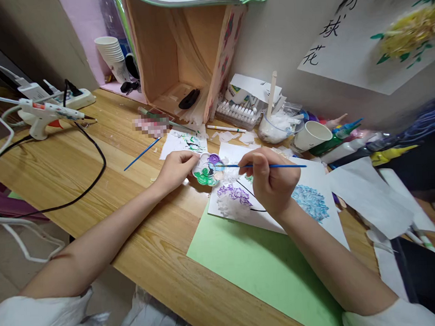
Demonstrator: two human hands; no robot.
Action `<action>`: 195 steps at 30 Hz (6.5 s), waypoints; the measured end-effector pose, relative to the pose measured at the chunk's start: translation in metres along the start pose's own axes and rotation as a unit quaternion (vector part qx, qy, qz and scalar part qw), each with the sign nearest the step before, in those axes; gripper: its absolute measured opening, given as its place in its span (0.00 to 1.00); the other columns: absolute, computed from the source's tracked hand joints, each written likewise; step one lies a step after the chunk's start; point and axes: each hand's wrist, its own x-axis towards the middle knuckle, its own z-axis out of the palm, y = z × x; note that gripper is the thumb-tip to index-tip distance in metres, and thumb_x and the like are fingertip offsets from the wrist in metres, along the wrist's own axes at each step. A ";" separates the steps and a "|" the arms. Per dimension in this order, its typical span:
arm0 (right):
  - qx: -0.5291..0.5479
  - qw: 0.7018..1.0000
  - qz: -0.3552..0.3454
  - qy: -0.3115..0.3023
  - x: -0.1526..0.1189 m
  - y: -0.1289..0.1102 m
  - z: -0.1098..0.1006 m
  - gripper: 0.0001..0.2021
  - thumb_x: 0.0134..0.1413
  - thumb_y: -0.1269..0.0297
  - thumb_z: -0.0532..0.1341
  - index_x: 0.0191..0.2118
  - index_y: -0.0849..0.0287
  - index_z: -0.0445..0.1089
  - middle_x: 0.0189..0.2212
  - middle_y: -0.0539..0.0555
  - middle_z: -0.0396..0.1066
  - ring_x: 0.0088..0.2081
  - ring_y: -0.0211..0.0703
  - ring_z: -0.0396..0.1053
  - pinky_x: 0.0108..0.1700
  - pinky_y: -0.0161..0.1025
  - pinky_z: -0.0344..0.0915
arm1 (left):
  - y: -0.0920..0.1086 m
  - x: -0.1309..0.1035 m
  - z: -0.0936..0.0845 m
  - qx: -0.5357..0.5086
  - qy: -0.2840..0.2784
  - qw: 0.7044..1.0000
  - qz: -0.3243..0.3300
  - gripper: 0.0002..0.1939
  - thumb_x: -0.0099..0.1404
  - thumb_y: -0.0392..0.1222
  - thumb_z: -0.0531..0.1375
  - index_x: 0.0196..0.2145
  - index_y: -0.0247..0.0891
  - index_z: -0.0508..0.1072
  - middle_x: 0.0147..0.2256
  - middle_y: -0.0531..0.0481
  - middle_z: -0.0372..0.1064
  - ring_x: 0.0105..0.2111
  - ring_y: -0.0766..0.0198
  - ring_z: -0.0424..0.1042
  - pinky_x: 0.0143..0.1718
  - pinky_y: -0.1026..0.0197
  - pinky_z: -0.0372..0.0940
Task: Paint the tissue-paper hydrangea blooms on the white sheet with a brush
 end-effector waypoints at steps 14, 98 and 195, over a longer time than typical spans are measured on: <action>-0.044 0.998 0.003 -0.048 0.008 -0.003 0.000 0.16 0.65 0.63 0.49 0.28 0.59 0.68 0.21 0.51 0.69 0.23 0.36 0.66 0.29 0.35 0.61 | -0.003 0.002 -0.001 -0.014 0.003 1.000 -0.020 0.16 0.57 0.51 0.58 0.22 0.35 0.72 0.17 0.55 0.61 0.19 0.67 0.62 0.21 0.66 0.59; 0.055 0.981 0.113 -0.147 -0.030 -0.006 -0.032 0.19 0.66 0.60 0.45 0.26 0.57 0.64 0.20 0.49 0.63 0.22 0.35 0.61 0.28 0.35 0.58 | -0.007 0.002 0.002 0.006 0.058 0.998 0.010 0.16 0.57 0.50 0.57 0.20 0.36 0.70 0.17 0.56 0.61 0.19 0.67 0.61 0.22 0.65 0.55; 0.065 0.988 0.122 -0.062 -0.036 0.003 -0.025 0.15 0.65 0.61 0.47 0.32 0.57 0.68 0.28 0.52 0.69 0.30 0.40 0.65 0.34 0.39 0.61 | 0.008 -0.010 0.006 0.001 -0.039 0.999 0.025 0.18 0.58 0.51 0.55 0.18 0.38 0.61 0.17 0.57 0.53 0.18 0.69 0.60 0.18 0.68 0.58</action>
